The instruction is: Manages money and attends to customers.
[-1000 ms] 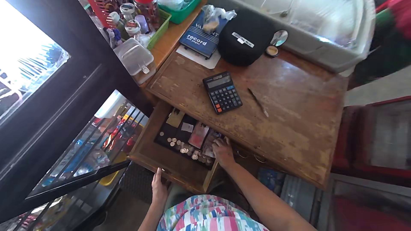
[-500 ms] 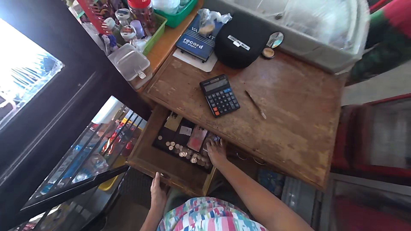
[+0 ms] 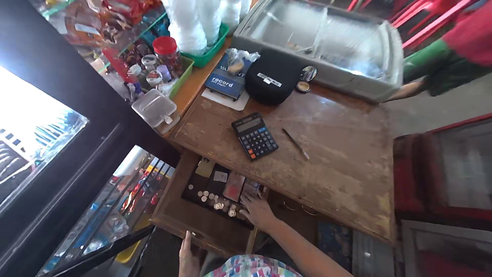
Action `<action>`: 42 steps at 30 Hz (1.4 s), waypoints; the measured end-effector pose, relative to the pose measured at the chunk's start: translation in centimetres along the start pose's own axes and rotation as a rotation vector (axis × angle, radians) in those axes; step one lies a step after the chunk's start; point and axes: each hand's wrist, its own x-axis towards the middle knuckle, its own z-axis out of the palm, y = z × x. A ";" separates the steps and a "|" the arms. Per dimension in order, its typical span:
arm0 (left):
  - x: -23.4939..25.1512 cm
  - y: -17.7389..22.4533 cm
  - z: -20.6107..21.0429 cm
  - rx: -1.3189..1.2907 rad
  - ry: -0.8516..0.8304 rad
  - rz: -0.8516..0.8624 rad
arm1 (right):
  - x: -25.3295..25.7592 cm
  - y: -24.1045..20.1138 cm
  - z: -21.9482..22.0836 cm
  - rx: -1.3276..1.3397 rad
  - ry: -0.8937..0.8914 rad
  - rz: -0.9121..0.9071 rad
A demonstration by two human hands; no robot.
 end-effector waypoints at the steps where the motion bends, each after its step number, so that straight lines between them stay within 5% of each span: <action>1: -0.1 0.3 0.4 0.010 0.000 -0.002 | -0.7 0.1 -0.4 0.026 0.065 -0.058; 7: 1.7 2.1 5.2 0.038 -0.066 0.047 | -2.8 2.4 -0.8 0.085 0.647 -0.375; 15: 6.5 6.0 20.8 -0.099 -0.250 0.072 | -3.0 6.4 -5.4 0.110 0.798 -0.456; 20: 6.0 6.5 25.6 -0.154 -0.074 0.069 | -2.6 11.2 -8.2 0.161 0.904 -0.376; 23: 1.3 5.5 23.9 0.260 0.083 0.402 | -1.5 13.5 -10.3 0.317 0.915 -0.304; 26: -2.6 5.8 25.8 0.728 -0.031 0.960 | 1.2 14.3 -12.7 0.400 0.825 -0.225; 28: -3.7 6.8 29.7 0.995 -0.105 1.107 | 2.7 13.6 -14.1 0.382 0.668 -0.177; 32: -1.5 8.8 37.1 1.303 0.091 1.002 | 3.0 11.6 -15.7 0.386 0.495 -0.315; 36: 0.5 10.4 38.3 1.503 0.263 0.848 | 1.9 12.6 -13.1 0.379 0.418 -0.524; 38: 0.5 10.7 38.1 1.573 0.268 0.742 | 0.8 14.4 -12.6 0.394 0.522 -0.539; 42: -0.4 9.8 38.7 1.677 0.267 0.741 | -1.5 21.0 -13.1 0.379 0.905 -0.285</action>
